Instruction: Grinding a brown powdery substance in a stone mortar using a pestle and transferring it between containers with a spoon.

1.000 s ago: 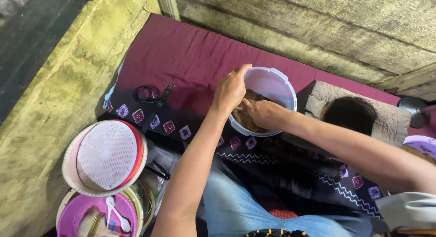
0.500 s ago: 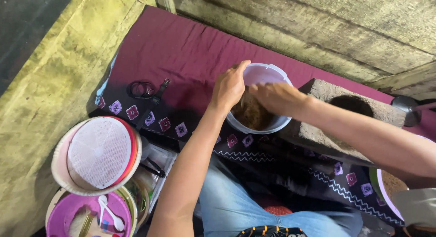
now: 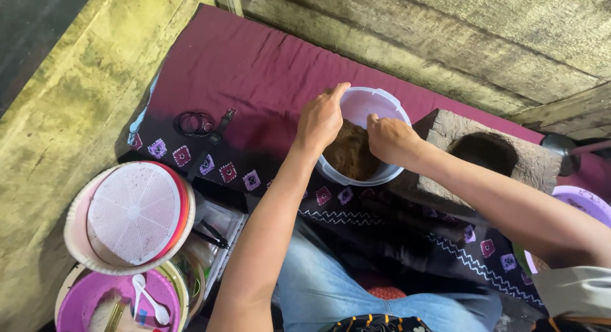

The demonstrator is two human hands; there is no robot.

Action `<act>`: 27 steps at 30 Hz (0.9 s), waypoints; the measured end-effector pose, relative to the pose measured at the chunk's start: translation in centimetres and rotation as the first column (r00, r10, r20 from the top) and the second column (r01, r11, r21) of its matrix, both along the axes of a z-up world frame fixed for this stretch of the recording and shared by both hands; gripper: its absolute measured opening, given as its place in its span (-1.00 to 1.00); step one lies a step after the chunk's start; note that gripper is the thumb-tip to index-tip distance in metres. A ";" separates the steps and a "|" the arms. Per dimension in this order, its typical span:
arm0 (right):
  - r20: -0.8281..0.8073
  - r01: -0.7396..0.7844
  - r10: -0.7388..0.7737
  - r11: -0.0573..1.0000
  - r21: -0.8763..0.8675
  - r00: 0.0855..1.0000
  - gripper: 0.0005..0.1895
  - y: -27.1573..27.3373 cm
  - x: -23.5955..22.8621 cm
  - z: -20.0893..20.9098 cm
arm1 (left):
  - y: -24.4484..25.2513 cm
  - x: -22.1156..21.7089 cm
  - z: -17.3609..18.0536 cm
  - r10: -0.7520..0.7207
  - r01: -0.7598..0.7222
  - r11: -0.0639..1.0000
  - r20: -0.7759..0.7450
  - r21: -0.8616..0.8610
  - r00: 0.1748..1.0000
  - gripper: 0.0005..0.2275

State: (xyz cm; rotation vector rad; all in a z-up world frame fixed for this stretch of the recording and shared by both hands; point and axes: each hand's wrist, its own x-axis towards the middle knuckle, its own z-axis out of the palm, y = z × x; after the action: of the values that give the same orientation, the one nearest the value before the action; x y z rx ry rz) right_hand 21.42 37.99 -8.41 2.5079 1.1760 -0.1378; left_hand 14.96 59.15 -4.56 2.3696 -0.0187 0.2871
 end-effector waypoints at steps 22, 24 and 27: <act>-0.076 0.084 -0.076 0.989 0.119 0.994 -0.66 1.2 -0.1 -0.8 | 0.1 0.0 0.4 -0.017 0.017 1.000 -0.001 -0.011 1.000 -0.59; -0.195 0.160 -0.128 0.974 0.158 0.972 -0.66 0.7 1.0 -2.1 | 0.1 -0.3 0.8 -0.017 0.017 1.000 -0.002 -0.019 1.000 -0.59; -0.337 0.291 -0.221 0.941 0.172 0.915 -0.64 1.5 0.5 -0.6 | 0.1 -0.4 0.7 -0.009 0.008 1.000 -0.001 -0.026 1.000 -0.59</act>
State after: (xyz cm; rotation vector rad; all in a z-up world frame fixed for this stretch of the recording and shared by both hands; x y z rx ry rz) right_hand 21.94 39.54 -8.99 2.9127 1.0090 -0.5202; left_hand 14.58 59.25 -3.87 2.3438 -0.0243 0.2801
